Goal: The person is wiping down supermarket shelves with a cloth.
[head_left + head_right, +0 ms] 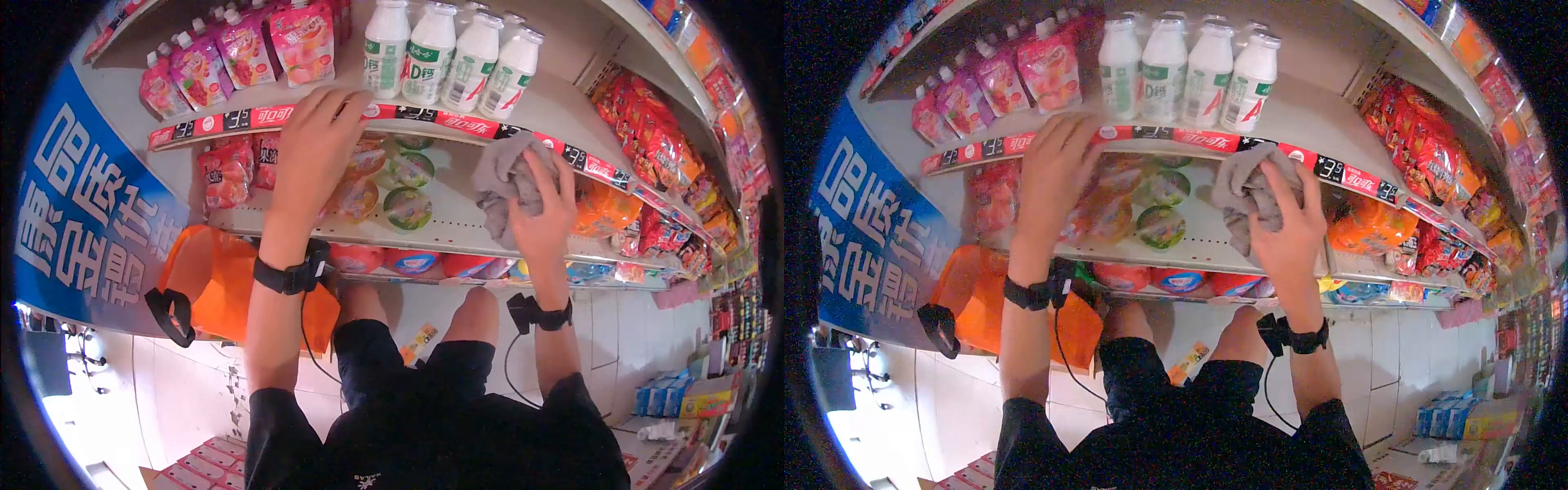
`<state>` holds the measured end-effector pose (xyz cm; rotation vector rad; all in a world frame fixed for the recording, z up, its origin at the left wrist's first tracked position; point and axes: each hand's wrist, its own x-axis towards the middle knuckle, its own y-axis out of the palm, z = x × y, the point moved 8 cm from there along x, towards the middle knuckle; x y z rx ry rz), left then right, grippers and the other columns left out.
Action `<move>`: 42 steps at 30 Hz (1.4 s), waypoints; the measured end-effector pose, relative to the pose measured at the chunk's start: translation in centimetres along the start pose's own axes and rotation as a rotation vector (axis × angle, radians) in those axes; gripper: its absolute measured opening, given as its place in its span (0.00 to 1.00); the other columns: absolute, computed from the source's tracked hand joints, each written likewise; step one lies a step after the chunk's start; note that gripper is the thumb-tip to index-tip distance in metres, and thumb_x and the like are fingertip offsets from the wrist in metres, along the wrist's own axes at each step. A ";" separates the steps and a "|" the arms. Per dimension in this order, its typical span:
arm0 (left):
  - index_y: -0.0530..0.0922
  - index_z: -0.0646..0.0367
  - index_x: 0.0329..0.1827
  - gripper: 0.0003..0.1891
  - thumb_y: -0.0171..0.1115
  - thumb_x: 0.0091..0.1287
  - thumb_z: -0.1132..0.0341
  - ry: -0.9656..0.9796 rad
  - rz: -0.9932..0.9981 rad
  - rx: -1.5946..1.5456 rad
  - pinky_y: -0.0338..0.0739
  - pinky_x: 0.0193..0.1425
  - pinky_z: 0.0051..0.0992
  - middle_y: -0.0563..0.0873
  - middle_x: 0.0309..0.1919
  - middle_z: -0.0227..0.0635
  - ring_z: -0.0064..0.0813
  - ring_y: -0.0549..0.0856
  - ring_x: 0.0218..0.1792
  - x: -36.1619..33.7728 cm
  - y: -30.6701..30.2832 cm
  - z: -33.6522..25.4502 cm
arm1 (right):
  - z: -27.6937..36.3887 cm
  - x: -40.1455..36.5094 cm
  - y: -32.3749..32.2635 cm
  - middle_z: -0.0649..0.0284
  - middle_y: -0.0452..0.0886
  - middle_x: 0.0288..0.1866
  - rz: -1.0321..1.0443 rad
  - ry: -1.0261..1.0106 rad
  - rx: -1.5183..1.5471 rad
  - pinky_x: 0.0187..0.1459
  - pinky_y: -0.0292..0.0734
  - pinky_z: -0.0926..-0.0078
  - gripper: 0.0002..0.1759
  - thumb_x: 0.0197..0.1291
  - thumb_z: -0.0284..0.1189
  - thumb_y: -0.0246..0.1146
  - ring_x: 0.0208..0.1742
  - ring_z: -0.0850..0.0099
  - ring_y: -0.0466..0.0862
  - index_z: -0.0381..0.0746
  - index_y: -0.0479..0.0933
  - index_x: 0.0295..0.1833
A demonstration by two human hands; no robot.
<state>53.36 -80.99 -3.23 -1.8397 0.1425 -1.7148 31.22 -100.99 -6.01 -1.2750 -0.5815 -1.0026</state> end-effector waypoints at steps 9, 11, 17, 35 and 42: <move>0.82 0.56 0.59 0.19 0.64 0.63 0.71 0.239 0.180 0.070 0.81 0.65 0.39 0.85 0.55 0.37 0.42 0.84 0.60 1.9 0.2 -1.7 | 0.4 0.1 1.2 0.48 0.76 0.73 0.030 -0.038 0.043 0.70 0.79 0.56 0.39 0.45 0.16 0.74 0.71 0.47 0.81 0.46 0.84 0.68; 0.82 0.56 0.60 0.18 0.63 0.66 0.69 0.247 0.296 0.084 0.81 0.68 0.40 0.85 0.59 0.38 0.45 0.84 0.63 1.8 1.0 -1.9 | 0.6 0.2 1.2 0.49 0.76 0.73 0.039 -0.048 0.034 0.70 0.79 0.56 0.39 0.45 0.17 0.74 0.71 0.47 0.81 0.46 0.84 0.68; 0.81 0.59 0.55 0.19 0.66 0.59 0.71 0.339 0.128 0.099 0.85 0.56 0.35 0.84 0.48 0.36 0.37 0.85 0.54 1.1 0.5 -2.3 | 0.3 0.1 1.4 0.51 0.76 0.73 0.059 -0.049 0.025 0.68 0.82 0.54 0.41 0.42 0.19 0.77 0.71 0.48 0.81 0.51 0.84 0.69; 0.80 0.57 0.64 0.22 0.60 0.66 0.70 0.372 0.264 0.070 0.82 0.66 0.40 0.85 0.56 0.38 0.43 0.84 0.62 2.2 0.9 -2.7 | 1.1 0.6 1.3 0.52 0.76 0.74 0.079 -0.084 -0.012 0.65 0.84 0.55 0.42 0.43 0.22 0.78 0.69 0.49 0.82 0.54 0.83 0.70; 0.79 0.60 0.64 0.22 0.61 0.65 0.70 0.432 0.343 0.160 0.84 0.63 0.38 0.85 0.56 0.37 0.40 0.85 0.61 1.7 2.4 -2.9 | 1.4 0.5 1.5 0.51 0.76 0.73 0.088 -0.077 0.021 0.64 0.84 0.55 0.42 0.43 0.22 0.79 0.68 0.50 0.83 0.53 0.83 0.70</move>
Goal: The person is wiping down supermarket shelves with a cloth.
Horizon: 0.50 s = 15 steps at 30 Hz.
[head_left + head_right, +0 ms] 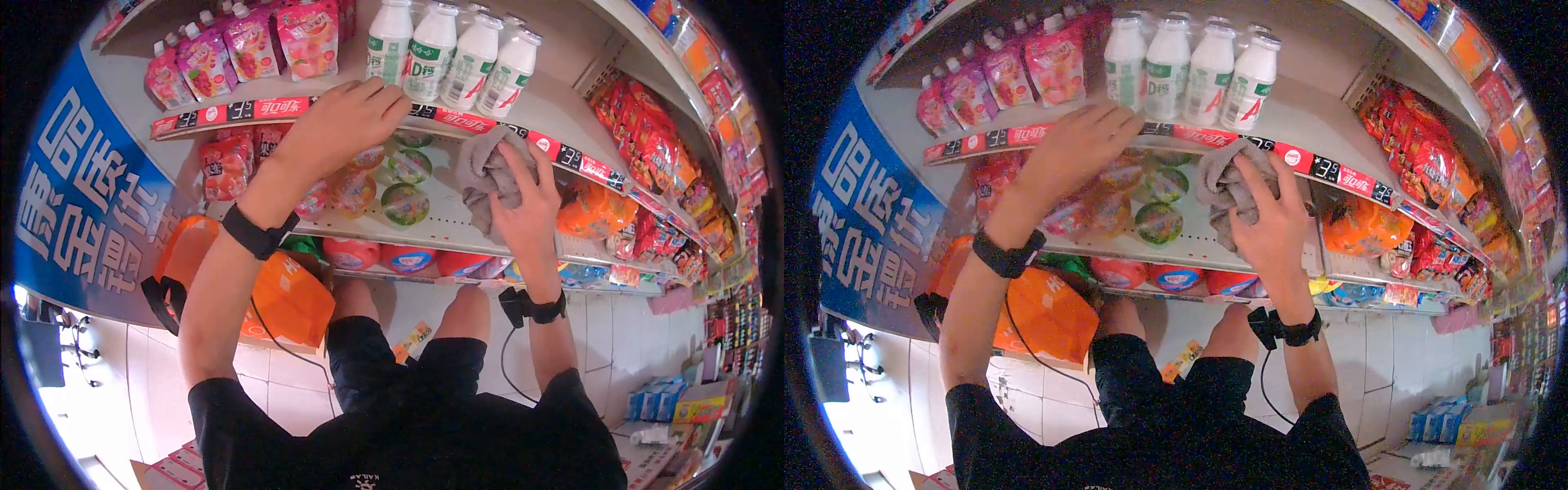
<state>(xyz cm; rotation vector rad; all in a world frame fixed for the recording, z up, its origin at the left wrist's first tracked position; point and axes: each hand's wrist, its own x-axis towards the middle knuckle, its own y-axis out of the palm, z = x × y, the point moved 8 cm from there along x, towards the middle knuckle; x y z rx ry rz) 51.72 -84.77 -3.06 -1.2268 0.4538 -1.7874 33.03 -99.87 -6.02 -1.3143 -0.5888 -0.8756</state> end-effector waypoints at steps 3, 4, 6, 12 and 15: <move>0.79 0.60 0.63 0.22 0.61 0.65 0.69 -0.013 -0.019 0.008 0.85 0.62 0.37 0.85 0.56 0.37 0.39 0.85 0.61 -0.2 0.3 0.0 | 0.1 0.0 0.1 0.51 0.76 0.73 0.013 0.004 -0.020 0.64 0.84 0.55 0.42 0.42 0.22 0.79 0.68 0.49 0.83 0.53 0.84 0.70; 0.79 0.60 0.63 0.22 0.61 0.65 0.69 -0.022 -0.030 0.004 0.85 0.62 0.37 0.85 0.57 0.37 0.39 0.85 0.61 -0.3 0.3 0.1 | 0.0 0.0 0.1 0.51 0.76 0.73 0.014 0.002 -0.021 0.64 0.84 0.55 0.42 0.42 0.22 0.79 0.68 0.49 0.83 0.53 0.84 0.70; 0.80 0.60 0.63 0.21 0.61 0.65 0.69 -0.030 -0.040 -0.005 0.85 0.62 0.37 0.85 0.57 0.37 0.39 0.85 0.61 -0.4 0.3 0.1 | 0.0 0.0 0.1 0.50 0.76 0.73 0.007 -0.004 -0.005 0.64 0.84 0.55 0.42 0.42 0.22 0.79 0.68 0.48 0.83 0.53 0.84 0.69; 0.80 0.60 0.61 0.21 0.62 0.64 0.68 -0.053 -0.055 -0.017 0.85 0.63 0.39 0.85 0.58 0.37 0.40 0.85 0.62 -0.9 0.4 0.1 | 0.1 -0.1 0.0 0.49 0.76 0.72 0.013 -0.014 0.004 0.65 0.84 0.54 0.42 0.42 0.22 0.79 0.68 0.47 0.83 0.52 0.84 0.69; 0.81 0.60 0.60 0.21 0.62 0.63 0.68 -0.074 -0.062 -0.009 0.85 0.63 0.39 0.85 0.59 0.37 0.41 0.85 0.62 -1.3 0.4 0.0 | 0.1 -0.2 0.0 0.49 0.76 0.72 0.016 -0.018 -0.002 0.66 0.83 0.54 0.42 0.42 0.21 0.79 0.68 0.47 0.83 0.51 0.84 0.69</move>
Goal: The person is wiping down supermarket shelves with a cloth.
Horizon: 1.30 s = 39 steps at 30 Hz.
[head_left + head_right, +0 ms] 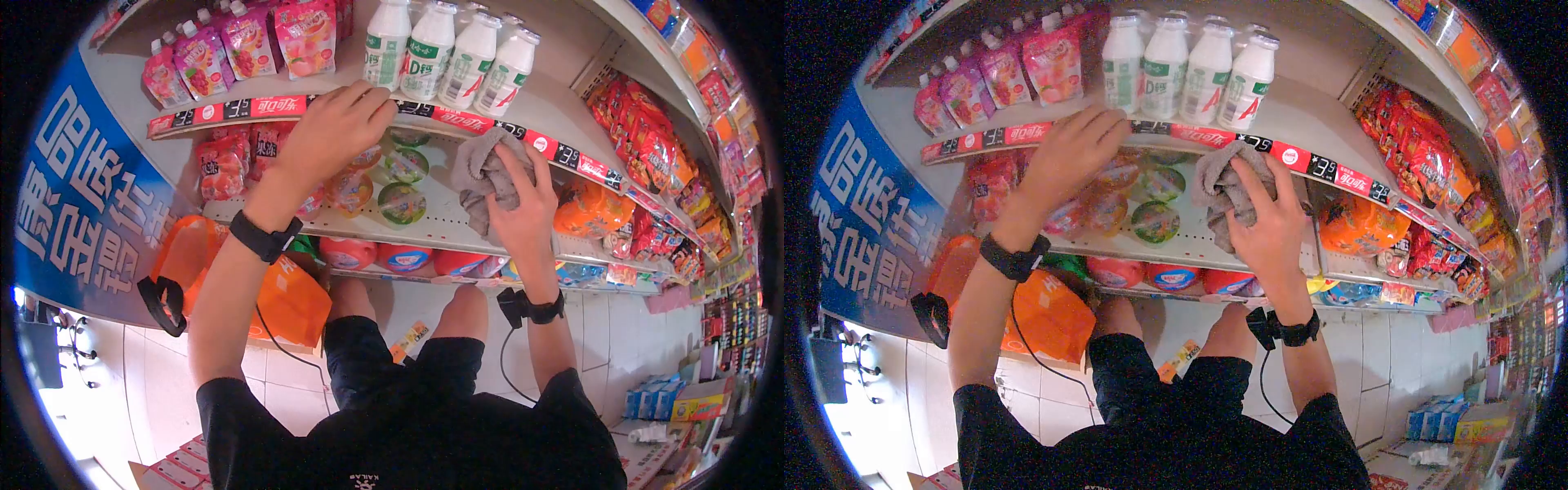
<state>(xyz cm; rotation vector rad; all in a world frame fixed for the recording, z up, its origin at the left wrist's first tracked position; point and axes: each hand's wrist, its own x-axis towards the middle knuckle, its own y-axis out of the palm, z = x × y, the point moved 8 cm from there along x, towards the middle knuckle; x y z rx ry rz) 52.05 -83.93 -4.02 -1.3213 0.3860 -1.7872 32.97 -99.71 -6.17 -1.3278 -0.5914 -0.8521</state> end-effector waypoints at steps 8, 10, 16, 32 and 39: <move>0.84 0.62 0.47 0.14 0.66 0.57 0.70 0.023 -0.216 0.058 0.89 0.55 0.29 0.86 0.55 0.32 0.31 0.85 0.58 -0.7 -0.8 -0.6 | 0.4 0.0 0.1 0.48 0.76 0.72 -0.001 -0.006 0.019 0.65 0.84 0.55 0.38 0.45 0.17 0.75 0.67 0.47 0.84 0.46 0.84 0.67; 0.84 0.63 0.47 0.15 0.66 0.56 0.70 0.008 -0.204 0.054 0.89 0.54 0.28 0.86 0.56 0.32 0.31 0.85 0.59 -0.8 -0.6 -0.5 | 0.4 0.0 0.0 0.48 0.77 0.72 0.000 -0.006 0.024 0.65 0.84 0.56 0.38 0.45 0.16 0.74 0.66 0.47 0.84 0.45 0.85 0.67; 0.84 0.63 0.47 0.16 0.66 0.55 0.70 -0.034 -0.242 0.046 0.90 0.49 0.28 0.86 0.56 0.33 0.31 0.86 0.58 -0.9 -0.3 -0.5 | 0.5 -0.1 -0.2 0.48 0.77 0.72 0.017 0.007 0.015 0.65 0.84 0.57 0.38 0.45 0.16 0.74 0.67 0.47 0.84 0.45 0.85 0.67; 0.83 0.62 0.44 0.12 0.65 0.57 0.72 -0.044 -0.276 0.015 0.91 0.46 0.28 0.87 0.53 0.33 0.31 0.87 0.55 -0.8 -0.4 -0.3 | 0.2 -0.5 0.0 0.49 0.77 0.73 0.024 0.007 0.027 0.62 0.85 0.54 0.41 0.43 0.21 0.77 0.65 0.47 0.84 0.52 0.84 0.69; 0.82 0.62 0.44 0.12 0.66 0.57 0.72 -0.051 -0.300 0.005 0.91 0.48 0.29 0.87 0.52 0.34 0.32 0.87 0.53 -0.8 -0.7 -0.2 | 0.5 -0.5 -0.1 0.50 0.77 0.72 0.022 0.006 0.030 0.62 0.85 0.54 0.40 0.43 0.21 0.78 0.65 0.47 0.84 0.51 0.84 0.68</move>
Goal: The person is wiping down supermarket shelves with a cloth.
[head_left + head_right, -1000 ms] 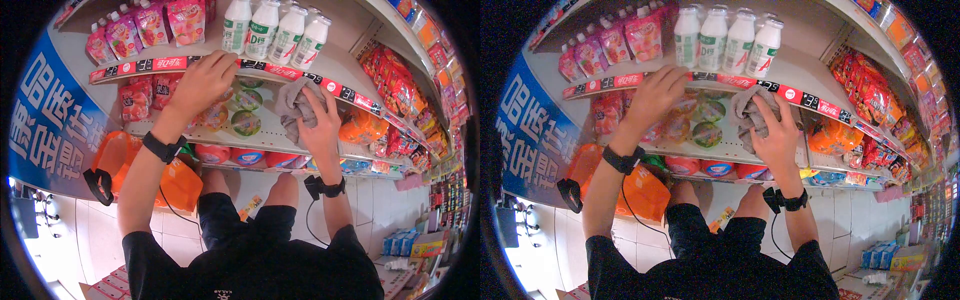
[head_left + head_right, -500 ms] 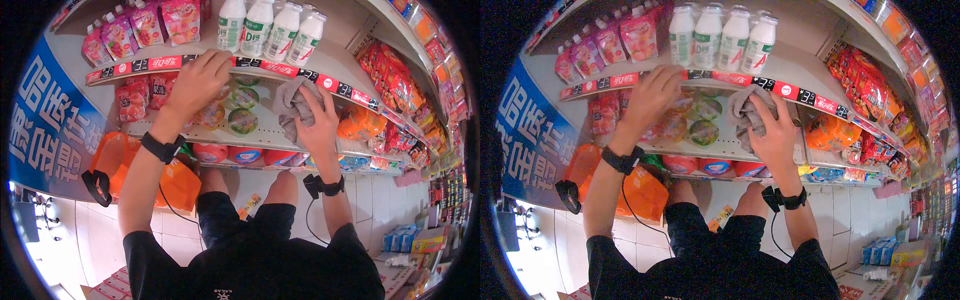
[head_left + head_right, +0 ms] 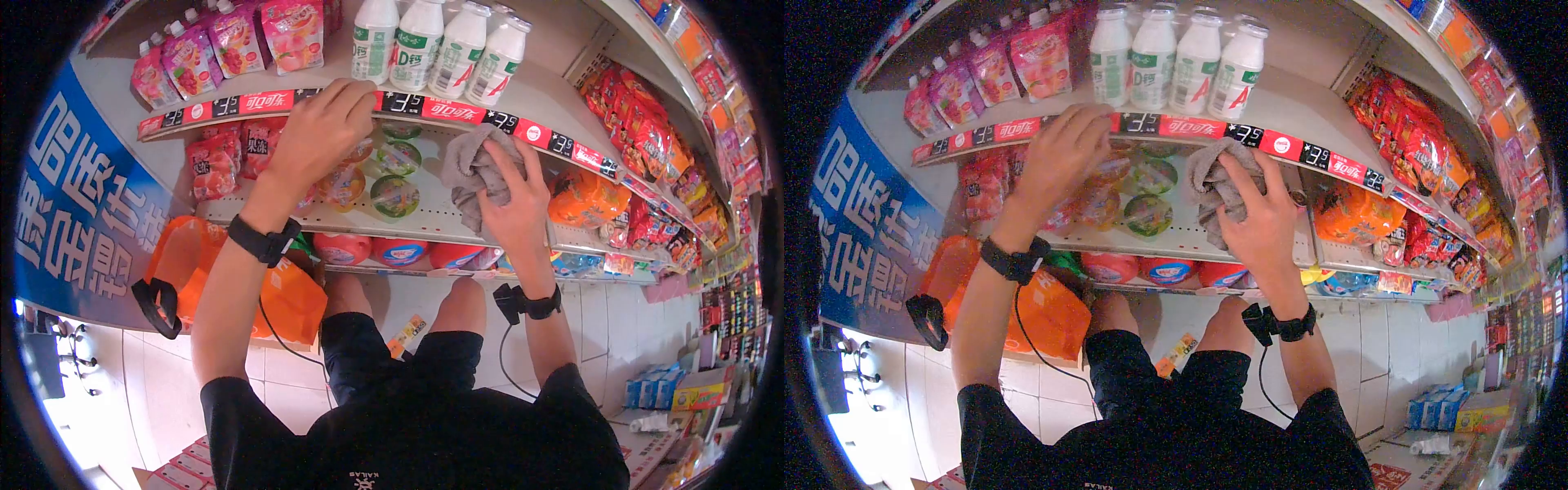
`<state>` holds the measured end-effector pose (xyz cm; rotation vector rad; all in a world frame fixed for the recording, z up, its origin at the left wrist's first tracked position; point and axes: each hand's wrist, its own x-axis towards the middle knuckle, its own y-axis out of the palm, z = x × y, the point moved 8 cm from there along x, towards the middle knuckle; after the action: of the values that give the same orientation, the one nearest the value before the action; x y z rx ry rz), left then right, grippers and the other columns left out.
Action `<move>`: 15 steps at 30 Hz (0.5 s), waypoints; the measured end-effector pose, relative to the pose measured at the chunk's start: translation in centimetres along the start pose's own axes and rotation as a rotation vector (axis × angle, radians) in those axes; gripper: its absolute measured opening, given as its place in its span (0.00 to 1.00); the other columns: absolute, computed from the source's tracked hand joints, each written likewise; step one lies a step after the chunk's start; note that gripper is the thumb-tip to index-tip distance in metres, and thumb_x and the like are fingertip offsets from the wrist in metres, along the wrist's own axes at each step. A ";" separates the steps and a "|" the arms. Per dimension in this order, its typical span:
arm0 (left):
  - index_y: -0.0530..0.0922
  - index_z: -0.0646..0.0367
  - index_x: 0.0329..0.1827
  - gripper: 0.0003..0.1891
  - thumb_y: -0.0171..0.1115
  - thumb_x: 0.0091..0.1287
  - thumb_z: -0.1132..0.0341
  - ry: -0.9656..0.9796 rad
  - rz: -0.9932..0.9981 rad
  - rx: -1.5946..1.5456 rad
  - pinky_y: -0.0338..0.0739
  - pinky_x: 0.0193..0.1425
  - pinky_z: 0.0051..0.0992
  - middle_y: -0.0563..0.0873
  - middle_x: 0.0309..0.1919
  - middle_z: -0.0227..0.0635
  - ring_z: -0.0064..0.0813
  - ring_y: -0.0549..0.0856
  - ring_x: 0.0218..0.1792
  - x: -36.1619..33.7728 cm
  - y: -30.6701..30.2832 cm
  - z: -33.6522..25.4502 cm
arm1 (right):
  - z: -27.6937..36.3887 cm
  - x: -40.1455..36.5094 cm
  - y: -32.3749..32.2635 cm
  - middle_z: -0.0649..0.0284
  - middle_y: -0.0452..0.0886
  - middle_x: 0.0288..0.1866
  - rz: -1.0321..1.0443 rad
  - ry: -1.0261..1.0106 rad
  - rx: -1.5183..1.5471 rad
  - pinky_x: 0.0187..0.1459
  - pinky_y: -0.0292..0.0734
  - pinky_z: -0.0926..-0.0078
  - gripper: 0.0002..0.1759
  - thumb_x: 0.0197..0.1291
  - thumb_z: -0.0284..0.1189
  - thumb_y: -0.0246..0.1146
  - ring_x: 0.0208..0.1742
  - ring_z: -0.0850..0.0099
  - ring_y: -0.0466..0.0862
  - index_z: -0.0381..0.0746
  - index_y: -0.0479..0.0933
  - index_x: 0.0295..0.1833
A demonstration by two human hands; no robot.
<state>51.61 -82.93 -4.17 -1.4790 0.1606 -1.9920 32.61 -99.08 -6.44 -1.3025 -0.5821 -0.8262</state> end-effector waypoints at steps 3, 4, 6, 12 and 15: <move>0.82 0.62 0.45 0.13 0.67 0.57 0.72 -0.002 0.000 -0.019 0.90 0.49 0.30 0.87 0.52 0.34 0.33 0.88 0.54 0.0 -0.3 0.0 | 0.0 0.0 0.1 0.50 0.77 0.72 -0.003 -0.019 -0.015 0.63 0.84 0.54 0.40 0.43 0.21 0.78 0.66 0.47 0.84 0.51 0.84 0.68; 0.82 0.62 0.46 0.13 0.68 0.58 0.71 0.002 0.004 -0.029 0.90 0.51 0.30 0.86 0.52 0.35 0.33 0.88 0.54 0.0 -0.4 -0.1 | 0.1 -0.1 0.1 0.50 0.77 0.72 -0.001 -0.019 -0.015 0.63 0.84 0.54 0.40 0.43 0.21 0.78 0.66 0.47 0.84 0.51 0.84 0.68; 0.82 0.62 0.46 0.13 0.68 0.58 0.71 -0.008 0.009 -0.035 0.90 0.51 0.31 0.86 0.53 0.35 0.34 0.87 0.55 -0.2 -0.4 0.0 | 0.2 0.0 0.4 0.50 0.76 0.73 0.031 0.011 -0.017 0.64 0.83 0.53 0.41 0.43 0.21 0.78 0.67 0.47 0.83 0.51 0.83 0.69; 0.82 0.60 0.48 0.13 0.71 0.61 0.71 -0.128 -0.100 -0.049 0.87 0.46 0.33 0.87 0.51 0.36 0.35 0.87 0.51 -0.9 -1.3 -0.8 | 0.5 0.3 0.2 0.49 0.75 0.73 0.046 0.038 0.027 0.66 0.82 0.53 0.41 0.43 0.20 0.78 0.68 0.46 0.82 0.50 0.83 0.70; 0.83 0.60 0.50 0.11 0.71 0.66 0.73 -0.539 -0.183 -0.320 0.84 0.41 0.30 0.88 0.45 0.37 0.34 0.88 0.42 -3.6 -0.4 -2.0 | 0.5 -0.3 -0.3 0.49 0.75 0.73 0.004 -0.009 0.026 0.68 0.81 0.53 0.41 0.43 0.20 0.77 0.70 0.46 0.81 0.49 0.83 0.70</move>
<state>50.22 -81.14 -7.60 -2.2535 0.1178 -1.6778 32.25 -98.60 -6.40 -1.2841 -0.5956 -0.8070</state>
